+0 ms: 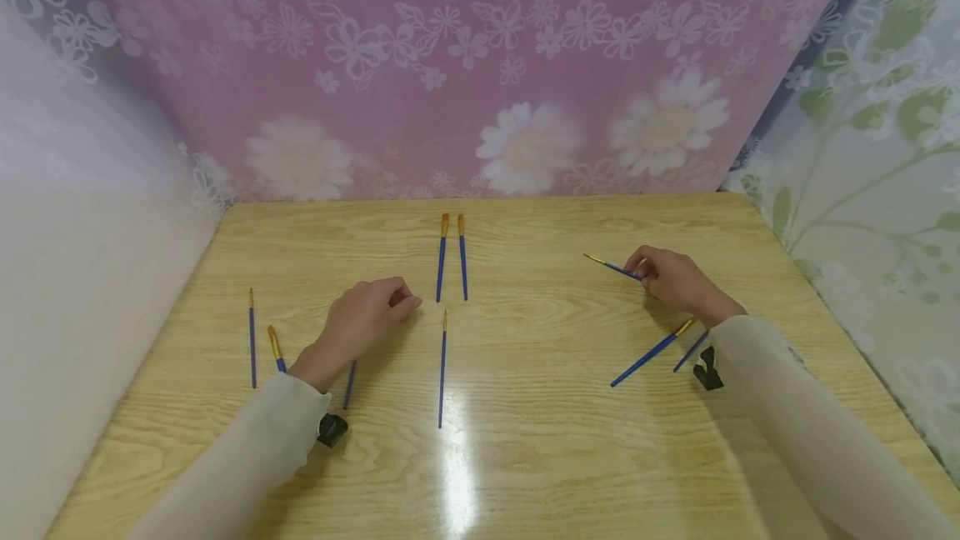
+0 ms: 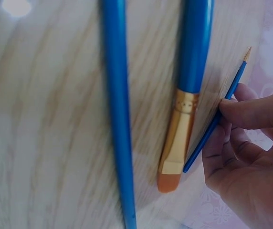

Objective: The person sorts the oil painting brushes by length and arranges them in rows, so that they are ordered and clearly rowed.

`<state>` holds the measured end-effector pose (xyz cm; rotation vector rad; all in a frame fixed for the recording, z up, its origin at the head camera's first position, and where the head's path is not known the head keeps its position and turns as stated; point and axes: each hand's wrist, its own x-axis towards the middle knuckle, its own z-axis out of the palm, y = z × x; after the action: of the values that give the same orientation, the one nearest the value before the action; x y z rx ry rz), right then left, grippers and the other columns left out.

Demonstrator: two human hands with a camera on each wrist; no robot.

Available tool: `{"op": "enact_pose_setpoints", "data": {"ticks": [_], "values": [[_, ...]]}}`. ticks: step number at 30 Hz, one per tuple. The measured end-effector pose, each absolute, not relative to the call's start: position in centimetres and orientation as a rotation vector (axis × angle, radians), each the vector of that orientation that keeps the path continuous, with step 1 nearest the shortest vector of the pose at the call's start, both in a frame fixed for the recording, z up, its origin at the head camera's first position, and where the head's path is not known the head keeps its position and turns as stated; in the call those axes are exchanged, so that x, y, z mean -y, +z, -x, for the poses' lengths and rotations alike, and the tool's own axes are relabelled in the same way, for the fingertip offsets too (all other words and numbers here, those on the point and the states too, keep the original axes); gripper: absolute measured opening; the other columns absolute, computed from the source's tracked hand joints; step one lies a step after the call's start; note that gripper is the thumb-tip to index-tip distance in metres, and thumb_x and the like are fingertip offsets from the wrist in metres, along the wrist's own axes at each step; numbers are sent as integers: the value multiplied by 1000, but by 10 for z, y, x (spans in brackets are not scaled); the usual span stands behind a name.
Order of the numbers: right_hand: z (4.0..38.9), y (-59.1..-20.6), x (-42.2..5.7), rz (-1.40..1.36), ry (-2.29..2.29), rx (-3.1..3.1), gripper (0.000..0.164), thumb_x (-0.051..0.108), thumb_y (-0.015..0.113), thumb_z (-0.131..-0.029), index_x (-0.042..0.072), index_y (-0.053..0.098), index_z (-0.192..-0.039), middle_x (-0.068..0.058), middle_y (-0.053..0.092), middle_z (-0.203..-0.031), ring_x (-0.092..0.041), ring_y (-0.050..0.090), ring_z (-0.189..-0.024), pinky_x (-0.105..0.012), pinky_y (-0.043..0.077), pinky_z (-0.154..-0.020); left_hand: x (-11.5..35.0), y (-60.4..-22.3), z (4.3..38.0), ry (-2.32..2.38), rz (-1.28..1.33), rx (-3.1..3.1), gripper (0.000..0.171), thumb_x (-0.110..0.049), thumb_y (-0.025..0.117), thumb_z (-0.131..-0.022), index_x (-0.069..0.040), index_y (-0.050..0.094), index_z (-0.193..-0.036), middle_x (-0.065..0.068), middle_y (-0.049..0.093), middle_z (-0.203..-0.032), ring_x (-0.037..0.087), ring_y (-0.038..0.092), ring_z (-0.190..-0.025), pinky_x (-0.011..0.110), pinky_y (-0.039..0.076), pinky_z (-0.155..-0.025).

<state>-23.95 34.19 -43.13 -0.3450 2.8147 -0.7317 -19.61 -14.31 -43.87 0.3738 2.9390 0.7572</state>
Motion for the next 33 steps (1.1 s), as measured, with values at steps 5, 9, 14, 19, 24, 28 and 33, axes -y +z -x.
{"op": "enact_pose_setpoints", "data": {"ticks": [5,9,14,19,24,28,33], "values": [[241,-432,-342,350,-723,-2815,28,-13,52,-103,-3,64,-127,-29,69,-120,-46,66,-112,-61,54,-95,165,-439,186,733,-350,-2931,29,-38,61,-112,-17,74,-95,-3,61,-71,16,48,-59,32,37,-56],[242,-432,-342,367,-716,-2821,28,-12,52,-104,-4,64,-127,-29,69,-119,-46,66,-111,-62,54,-94,182,-439,177,726,-345,-2935,25,-35,65,-110,-17,76,-97,-3,67,-75,14,53,-62,32,42,-59],[242,-432,-341,363,-705,-2828,28,-12,51,-104,-4,64,-126,-28,68,-118,-45,66,-109,-60,54,-93,196,-439,169,726,-332,-2930,18,-32,73,-105,-16,77,-98,-3,78,-91,12,64,-71,34,52,-67],[243,-433,-342,357,-708,-2822,28,-12,51,-104,-4,64,-127,-29,68,-118,-45,65,-110,-60,54,-93,203,-440,161,729,-316,-2916,16,-31,76,-104,-16,75,-98,-2,78,-92,13,67,-77,38,55,-73],[244,-435,-344,361,-704,-2826,28,-12,51,-103,-4,64,-127,-29,68,-118,-45,66,-110,-61,53,-95,205,-440,157,748,-278,-2890,15,-28,76,-103,-13,72,-102,2,76,-93,17,66,-80,39,54,-74],[245,-437,-344,346,-707,-2820,28,-12,51,-104,-3,64,-127,-29,68,-120,-45,65,-112,-62,53,-96,204,-440,155,738,-264,-2885,15,-24,75,-103,-11,71,-108,3,75,-97,19,67,-86,42,56,-79],[244,-436,-344,348,-713,-2821,29,-12,50,-104,-3,64,-127,-29,68,-120,-45,65,-112,-61,54,-95,202,-438,152,748,-274,-2866,17,-20,74,-104,-10,72,-118,3,77,-104,21,70,-94,47,58,-85]]}}
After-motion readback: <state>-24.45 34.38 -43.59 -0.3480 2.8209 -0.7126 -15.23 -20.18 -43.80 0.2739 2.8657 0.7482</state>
